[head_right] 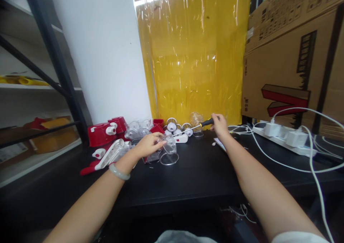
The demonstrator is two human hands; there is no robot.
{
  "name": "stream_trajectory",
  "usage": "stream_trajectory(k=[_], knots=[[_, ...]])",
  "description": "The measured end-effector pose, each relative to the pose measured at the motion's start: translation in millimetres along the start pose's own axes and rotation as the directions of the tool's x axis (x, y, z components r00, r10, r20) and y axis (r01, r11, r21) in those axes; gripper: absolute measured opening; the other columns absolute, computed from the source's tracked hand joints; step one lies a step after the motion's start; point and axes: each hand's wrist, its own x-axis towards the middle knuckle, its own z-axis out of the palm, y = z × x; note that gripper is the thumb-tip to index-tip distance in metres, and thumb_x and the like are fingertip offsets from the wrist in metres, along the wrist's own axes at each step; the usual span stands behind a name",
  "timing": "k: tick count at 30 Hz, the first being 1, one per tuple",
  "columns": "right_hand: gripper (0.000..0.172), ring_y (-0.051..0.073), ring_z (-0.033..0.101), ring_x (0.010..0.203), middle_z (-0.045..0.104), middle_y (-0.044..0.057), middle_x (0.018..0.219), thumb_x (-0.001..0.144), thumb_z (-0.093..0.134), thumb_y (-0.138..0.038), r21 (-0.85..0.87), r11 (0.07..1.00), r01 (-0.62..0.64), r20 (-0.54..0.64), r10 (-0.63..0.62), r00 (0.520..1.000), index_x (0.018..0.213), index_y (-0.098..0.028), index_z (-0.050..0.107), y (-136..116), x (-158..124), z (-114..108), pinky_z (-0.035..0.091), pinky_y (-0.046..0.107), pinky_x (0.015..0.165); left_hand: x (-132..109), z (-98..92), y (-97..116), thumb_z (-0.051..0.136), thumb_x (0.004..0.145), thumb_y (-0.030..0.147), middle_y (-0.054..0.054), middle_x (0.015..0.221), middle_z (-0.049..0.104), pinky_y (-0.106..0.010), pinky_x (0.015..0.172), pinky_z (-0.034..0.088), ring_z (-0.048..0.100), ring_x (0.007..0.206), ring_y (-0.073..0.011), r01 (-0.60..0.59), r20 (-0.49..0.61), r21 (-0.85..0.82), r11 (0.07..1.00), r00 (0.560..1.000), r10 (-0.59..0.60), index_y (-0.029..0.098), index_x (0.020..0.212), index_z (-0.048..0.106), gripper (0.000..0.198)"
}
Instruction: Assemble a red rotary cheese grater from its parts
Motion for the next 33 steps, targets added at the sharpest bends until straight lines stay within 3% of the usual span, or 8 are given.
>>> stream_trajectory(k=[2, 5, 8, 11, 24, 28, 33], knots=[[0.038, 0.011, 0.044, 0.033, 0.044, -0.009, 0.044, 0.082, 0.062, -0.057, -0.017, 1.000, 0.014, 0.006, -0.014, 1.000, 0.090, -0.021, 0.056, 1.7, 0.9, -0.7, 0.038, 0.021, 0.035, 0.1, 0.4, -0.4, 0.048, 0.097, 0.053, -0.010, 0.120, 0.070, -0.037, 0.092, 0.052, 0.068, 0.104, -0.0249, -0.003, -0.002, 0.005, 1.000, 1.000, 0.003, 0.018, 0.073, 0.073, 0.049], [0.028, 0.012, 0.050, 0.037, 0.051, -0.005, 0.052, 0.088, 0.051, -0.048, 0.005, 1.000, -0.027, -0.017, 0.027, 0.999, 0.091, -0.021, 0.057, 1.0, 1.4, -1.3, 0.043, 0.023, 0.038, 0.1, 1.0, -0.9, 0.048, 0.097, 0.054, -0.010, 0.119, 0.070, -0.037, 0.091, 0.052, 0.068, 0.102, -0.0242, -0.006, -0.005, 0.006, 1.000, 1.000, 0.006, 0.018, 0.073, 0.073, 0.050], [0.020, 0.014, 0.057, 0.043, 0.058, -0.003, 0.061, 0.085, 0.047, -0.035, 0.063, 0.995, -0.075, 0.007, 0.075, 0.997, 0.093, -0.021, 0.059, -0.8, 1.4, -2.5, 0.046, 0.024, 0.040, 0.0, 1.3, -1.0, 0.048, 0.097, 0.054, -0.009, 0.118, 0.070, -0.037, 0.091, 0.052, 0.068, 0.101, -0.0239, -0.007, -0.009, 0.003, 1.000, 1.000, 0.007, 0.018, 0.072, 0.072, 0.050], [0.023, 0.014, 0.058, 0.043, 0.059, -0.002, 0.064, 0.079, 0.050, -0.031, 0.092, 0.992, -0.083, 0.036, 0.080, 0.996, 0.095, -0.020, 0.062, -1.5, 1.2, -4.2, 0.045, 0.025, 0.040, 0.0, 1.3, -1.0, 0.048, 0.097, 0.054, -0.010, 0.118, 0.070, -0.038, 0.092, 0.052, 0.068, 0.102, -0.0245, 0.001, -0.013, 0.002, 1.000, 1.000, -0.001, 0.018, 0.072, 0.072, 0.049], [0.030, 0.009, 0.044, 0.035, 0.050, -0.007, 0.057, 0.075, 0.070, -0.044, 0.009, 0.998, -0.056, -0.055, 0.056, 0.997, 0.090, -0.021, 0.057, -4.1, -1.2, 1.1, 0.036, 0.021, 0.034, -0.1, 0.3, 0.6, 0.048, 0.097, 0.053, -0.010, 0.118, 0.070, -0.037, 0.090, 0.052, 0.068, 0.101, -0.0242, -0.001, -0.009, -0.001, 1.000, 1.000, 0.001, 0.018, 0.071, 0.072, 0.049], [0.031, 0.011, 0.049, 0.039, 0.052, -0.005, 0.058, 0.083, 0.059, -0.051, -0.021, 0.999, -0.044, -0.034, 0.043, 0.998, 0.091, -0.021, 0.059, -1.8, -0.2, -0.4, 0.040, 0.022, 0.037, 0.1, 0.1, 0.4, 0.048, 0.097, 0.053, -0.010, 0.118, 0.070, -0.037, 0.091, 0.052, 0.068, 0.101, -0.0240, -0.001, -0.001, 0.005, 1.000, 1.000, 0.001, 0.018, 0.072, 0.072, 0.050], [0.030, 0.012, 0.056, 0.044, 0.056, -0.002, 0.065, 0.083, 0.048, -0.039, 0.051, 0.997, -0.054, -0.007, 0.055, 0.998, 0.097, -0.019, 0.064, -0.5, 0.8, -3.4, 0.046, 0.024, 0.042, -0.4, 0.2, 0.3, 0.047, 0.097, 0.054, -0.010, 0.118, 0.070, -0.038, 0.091, 0.052, 0.068, 0.101, -0.0242, -0.002, -0.007, -0.001, 1.000, 1.000, 0.002, 0.018, 0.071, 0.072, 0.051]])
